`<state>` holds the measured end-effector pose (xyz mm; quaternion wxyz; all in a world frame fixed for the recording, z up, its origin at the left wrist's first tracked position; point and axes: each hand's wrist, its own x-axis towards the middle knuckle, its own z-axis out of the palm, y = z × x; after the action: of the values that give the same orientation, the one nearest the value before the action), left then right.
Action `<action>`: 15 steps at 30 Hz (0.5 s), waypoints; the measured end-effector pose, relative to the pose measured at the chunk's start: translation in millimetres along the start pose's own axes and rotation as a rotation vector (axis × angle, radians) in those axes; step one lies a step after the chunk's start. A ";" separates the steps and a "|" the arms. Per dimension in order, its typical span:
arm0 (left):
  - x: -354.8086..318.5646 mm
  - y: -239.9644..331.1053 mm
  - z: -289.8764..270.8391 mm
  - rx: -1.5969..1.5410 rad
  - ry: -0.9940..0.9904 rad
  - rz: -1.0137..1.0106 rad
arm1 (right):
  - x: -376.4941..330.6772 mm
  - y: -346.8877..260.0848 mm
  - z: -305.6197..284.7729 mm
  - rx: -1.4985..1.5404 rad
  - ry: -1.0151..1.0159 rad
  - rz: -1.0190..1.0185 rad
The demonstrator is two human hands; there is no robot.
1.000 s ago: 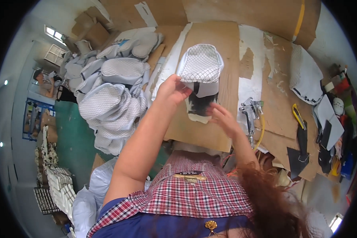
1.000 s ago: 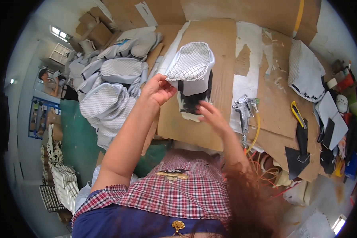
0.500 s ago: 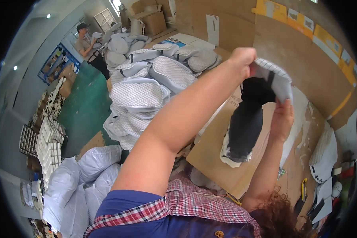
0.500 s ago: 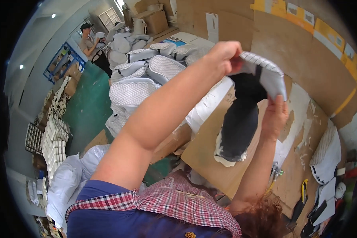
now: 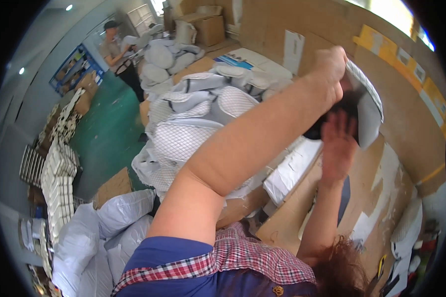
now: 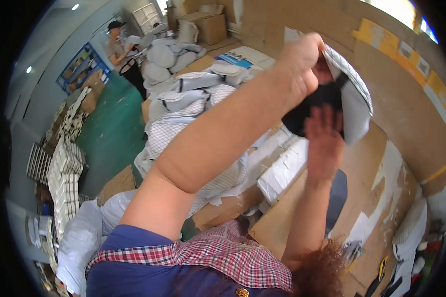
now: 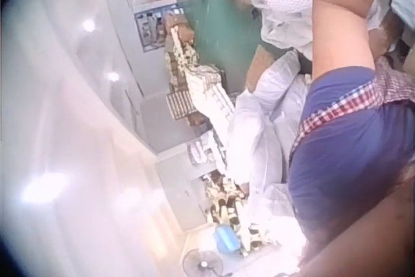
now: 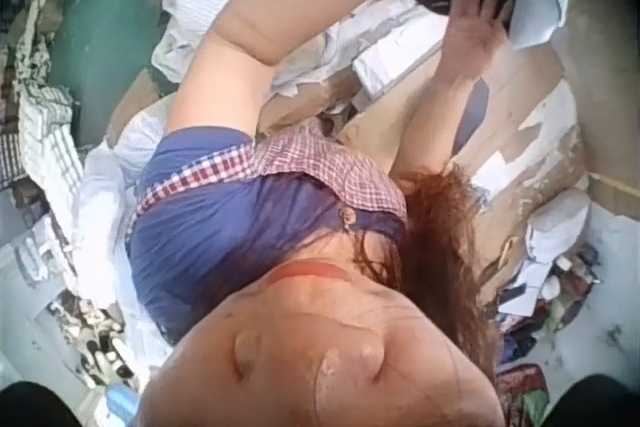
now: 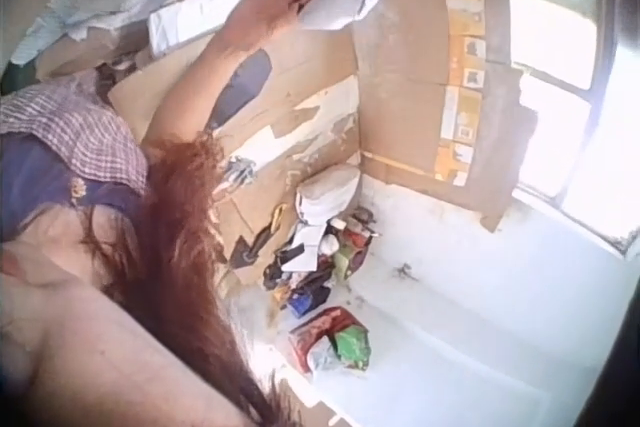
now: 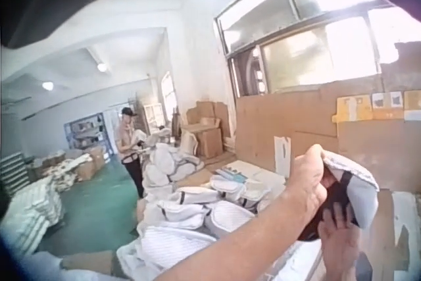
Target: The recorder uses a glue spray gun to apply adhesive to shoe parts and then joins them together at a factory workbench.
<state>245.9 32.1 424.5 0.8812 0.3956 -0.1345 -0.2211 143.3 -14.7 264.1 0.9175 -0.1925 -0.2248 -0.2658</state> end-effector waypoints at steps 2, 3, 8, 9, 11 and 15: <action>-3.3 2.6 -22.1 0.060 -0.004 -0.058 | 8.7 -21.1 -17.7 0.046 0.119 -0.139; -9.4 9.8 -36.4 0.043 0.003 -0.074 | 10.2 -27.2 -14.2 -0.008 0.126 -0.208; -46.9 31.6 -89.4 0.139 0.096 -0.160 | 20.2 -68.3 -33.0 -0.326 0.202 -0.198; -56.5 37.4 -95.0 0.113 0.096 -0.168 | 21.4 -73.4 -37.0 -0.362 0.221 -0.225; -74.4 54.7 -110.3 0.016 0.114 -0.153 | 26.0 -96.9 -51.7 -0.324 0.378 -0.221; -88.5 131.2 -155.1 0.092 0.122 0.072 | 28.3 -161.2 -94.2 -0.198 0.467 -0.256</action>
<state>270.3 252.3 417.3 0.8761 0.4432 -0.1047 -0.1582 101.4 -197.0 238.6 0.8800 -0.1848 -0.0027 -0.4374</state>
